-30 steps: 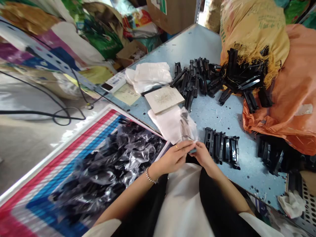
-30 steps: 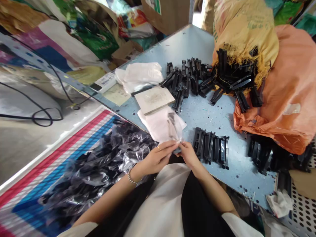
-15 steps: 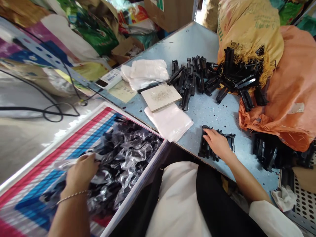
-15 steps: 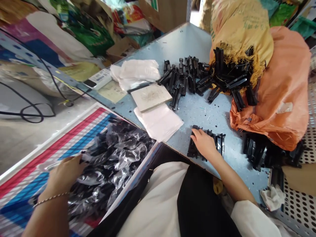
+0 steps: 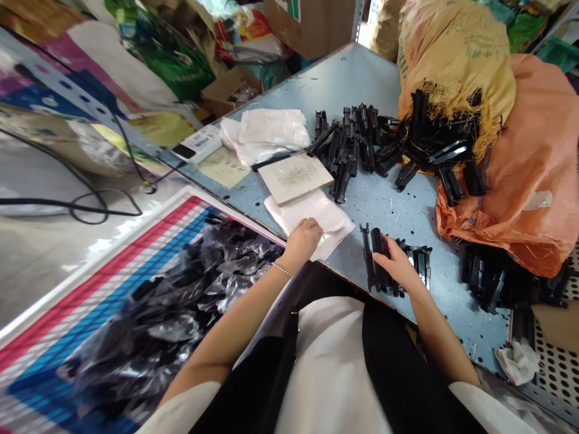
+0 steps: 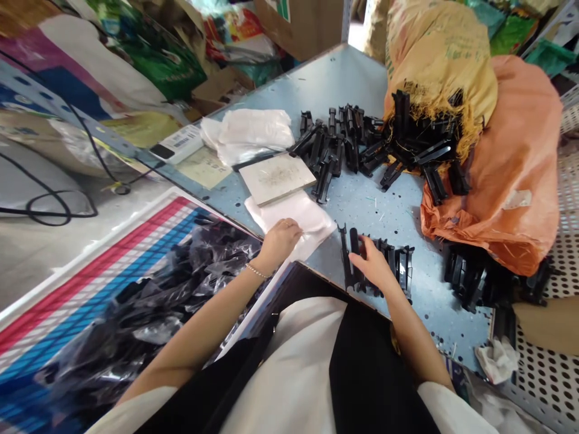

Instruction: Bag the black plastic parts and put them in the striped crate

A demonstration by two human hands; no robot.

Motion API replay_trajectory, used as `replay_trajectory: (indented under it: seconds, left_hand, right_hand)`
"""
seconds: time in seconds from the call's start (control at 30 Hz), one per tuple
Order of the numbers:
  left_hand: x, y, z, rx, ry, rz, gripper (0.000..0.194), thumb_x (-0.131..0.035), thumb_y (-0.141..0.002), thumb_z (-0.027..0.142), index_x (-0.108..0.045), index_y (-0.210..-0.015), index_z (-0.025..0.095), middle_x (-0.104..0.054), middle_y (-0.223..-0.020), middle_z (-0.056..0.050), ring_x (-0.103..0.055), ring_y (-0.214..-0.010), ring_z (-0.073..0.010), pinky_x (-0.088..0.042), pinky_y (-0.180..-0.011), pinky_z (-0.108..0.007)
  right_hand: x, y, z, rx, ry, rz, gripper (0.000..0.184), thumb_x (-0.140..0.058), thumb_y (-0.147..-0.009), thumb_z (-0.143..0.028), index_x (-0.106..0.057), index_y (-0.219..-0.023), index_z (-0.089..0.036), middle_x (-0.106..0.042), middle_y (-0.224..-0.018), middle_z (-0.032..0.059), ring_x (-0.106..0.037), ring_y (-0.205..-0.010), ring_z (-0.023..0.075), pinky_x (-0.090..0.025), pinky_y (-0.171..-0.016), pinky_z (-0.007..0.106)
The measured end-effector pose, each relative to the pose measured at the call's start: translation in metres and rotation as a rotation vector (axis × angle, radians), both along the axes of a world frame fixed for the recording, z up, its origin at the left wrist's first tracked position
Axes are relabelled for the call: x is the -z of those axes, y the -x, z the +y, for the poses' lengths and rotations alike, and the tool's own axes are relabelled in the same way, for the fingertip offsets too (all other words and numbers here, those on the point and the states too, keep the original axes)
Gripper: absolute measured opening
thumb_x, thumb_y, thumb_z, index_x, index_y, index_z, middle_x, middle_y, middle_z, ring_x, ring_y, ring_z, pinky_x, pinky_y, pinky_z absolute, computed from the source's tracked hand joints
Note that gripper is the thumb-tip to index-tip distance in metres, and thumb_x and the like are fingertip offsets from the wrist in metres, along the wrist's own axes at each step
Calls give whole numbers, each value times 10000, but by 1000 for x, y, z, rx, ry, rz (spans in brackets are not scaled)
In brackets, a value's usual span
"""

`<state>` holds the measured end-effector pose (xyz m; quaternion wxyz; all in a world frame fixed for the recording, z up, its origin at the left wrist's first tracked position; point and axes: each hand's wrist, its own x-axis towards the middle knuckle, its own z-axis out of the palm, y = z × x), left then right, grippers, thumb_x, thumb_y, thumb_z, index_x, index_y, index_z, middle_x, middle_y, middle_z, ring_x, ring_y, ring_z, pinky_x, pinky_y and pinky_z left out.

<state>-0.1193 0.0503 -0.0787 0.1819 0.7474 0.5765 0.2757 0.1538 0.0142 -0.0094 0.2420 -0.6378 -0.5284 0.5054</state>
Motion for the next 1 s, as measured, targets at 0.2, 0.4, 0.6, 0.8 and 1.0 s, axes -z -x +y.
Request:
replay_trajectory:
  seconds: [0.2,0.4,0.6,0.8,1.0]
  left_hand:
    - [-7,31,28,-33,363,-306,222,-663,-801,325,-635,-639,176,-614,-663,-14,-573,-638,-158,-467,-636,-291]
    - [-18,27,23,-129,320,-552,97,-618,-767,240,-633,-839,178,-677,-733,-11,-613,-637,-148,-502,-629,-277]
    - [-17,23,18,-12,274,-309,68,-592,-769,206,-644,-812,199,-702,-770,-9,-652,-731,-178,-511,-717,-299]
    - [-10,26,17,61,285,-261,117,-538,-772,173,-649,-804,194,-711,-796,-12,-657,-754,-178,-517,-753,-307]
    - [-9,28,18,160,206,-301,269,-486,-831,186,-737,-926,188,-739,-998,-71,-682,-959,-215,-532,-926,-371]
  right_hand:
    - [4,13,-11,86,400,876,425,-633,-840,-451,-580,-1206,-241,-706,-958,34,-666,-761,194,-580,-627,342]
    - [-4,46,3,99,424,964,372,-629,-886,-470,-625,-1143,-201,-724,-974,71,-694,-751,172,-584,-609,271]
    - [-3,64,3,96,505,1044,333,-612,-889,-461,-635,-1094,-200,-728,-999,60,-641,-669,137,-588,-633,300]
    - [16,63,-8,222,329,982,322,-794,-711,-281,-661,-1000,-229,-740,-1046,28,-686,-893,180,-581,-805,343]
    - [-1,69,8,300,-120,863,421,-836,-589,-170,-642,-949,-273,-722,-893,-42,-660,-922,178,-513,-941,384]
